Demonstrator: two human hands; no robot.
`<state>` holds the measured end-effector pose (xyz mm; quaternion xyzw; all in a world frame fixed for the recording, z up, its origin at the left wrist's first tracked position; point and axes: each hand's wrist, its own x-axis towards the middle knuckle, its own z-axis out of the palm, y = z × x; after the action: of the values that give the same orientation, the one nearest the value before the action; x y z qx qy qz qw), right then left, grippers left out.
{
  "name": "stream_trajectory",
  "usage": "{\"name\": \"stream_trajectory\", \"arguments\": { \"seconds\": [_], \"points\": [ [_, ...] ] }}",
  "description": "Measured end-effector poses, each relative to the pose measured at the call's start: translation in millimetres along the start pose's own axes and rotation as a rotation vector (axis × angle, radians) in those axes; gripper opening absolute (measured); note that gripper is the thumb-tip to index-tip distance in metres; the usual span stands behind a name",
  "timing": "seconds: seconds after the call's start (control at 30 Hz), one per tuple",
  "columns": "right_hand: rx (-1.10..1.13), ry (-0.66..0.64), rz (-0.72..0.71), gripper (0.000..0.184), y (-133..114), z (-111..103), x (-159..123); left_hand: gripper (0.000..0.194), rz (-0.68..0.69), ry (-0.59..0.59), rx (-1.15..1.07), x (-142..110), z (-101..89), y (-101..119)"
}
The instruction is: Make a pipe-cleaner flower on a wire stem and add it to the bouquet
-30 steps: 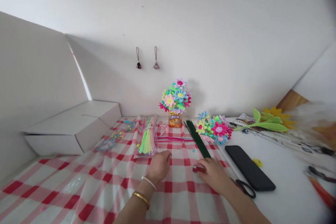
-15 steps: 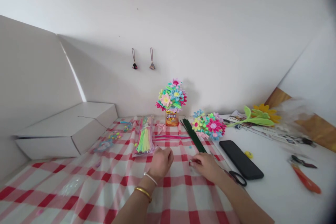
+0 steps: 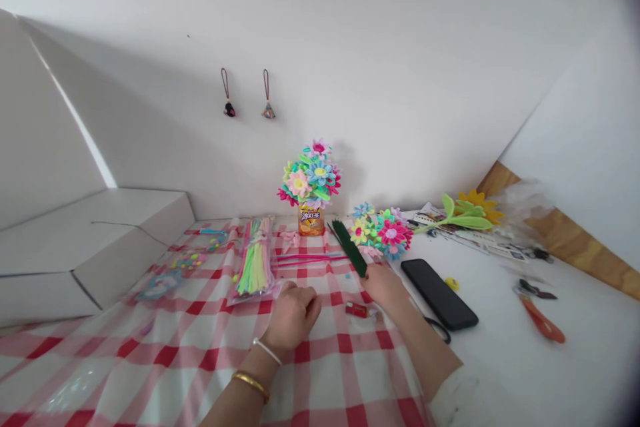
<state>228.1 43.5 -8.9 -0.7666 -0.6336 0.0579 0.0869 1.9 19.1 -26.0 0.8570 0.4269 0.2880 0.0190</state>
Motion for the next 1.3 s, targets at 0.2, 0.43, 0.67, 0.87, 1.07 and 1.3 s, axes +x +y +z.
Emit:
{"name": "stream_trajectory", "arguments": {
  "seconds": [0.2,0.43,0.67,0.87,1.07,1.3],
  "points": [
    [0.023,-0.037,0.033,0.026,0.4,9.3,-2.3,0.032,-0.013,-0.038,-0.01,0.8,1.1,-2.9],
    [0.226,-0.082,-0.031,0.02,8.3,1.6,-3.6,0.025,-0.039,-0.087,-0.078,3.4,-2.7,-0.6],
    [0.687,-0.294,-0.034,0.019,9.2,0.5,-15.4,0.028,-0.083,-0.102,-0.049,3.1,-3.3,1.5],
    [1.133,-0.464,-0.065,0.02,-9.9,-8.7,-31.7,0.027,-0.194,-0.052,-0.204,1.7,1.4,5.0],
    [1.3,-0.553,-0.095,0.012,-44.1,-1.5,-60.4,0.032,-0.408,-0.005,-0.767,2.8,1.0,17.4],
    [0.857,-0.178,-0.336,0.004,-57.8,15.9,-75.9,0.018,-0.458,0.053,-1.134,4.5,-0.9,24.4]
  ]
}}
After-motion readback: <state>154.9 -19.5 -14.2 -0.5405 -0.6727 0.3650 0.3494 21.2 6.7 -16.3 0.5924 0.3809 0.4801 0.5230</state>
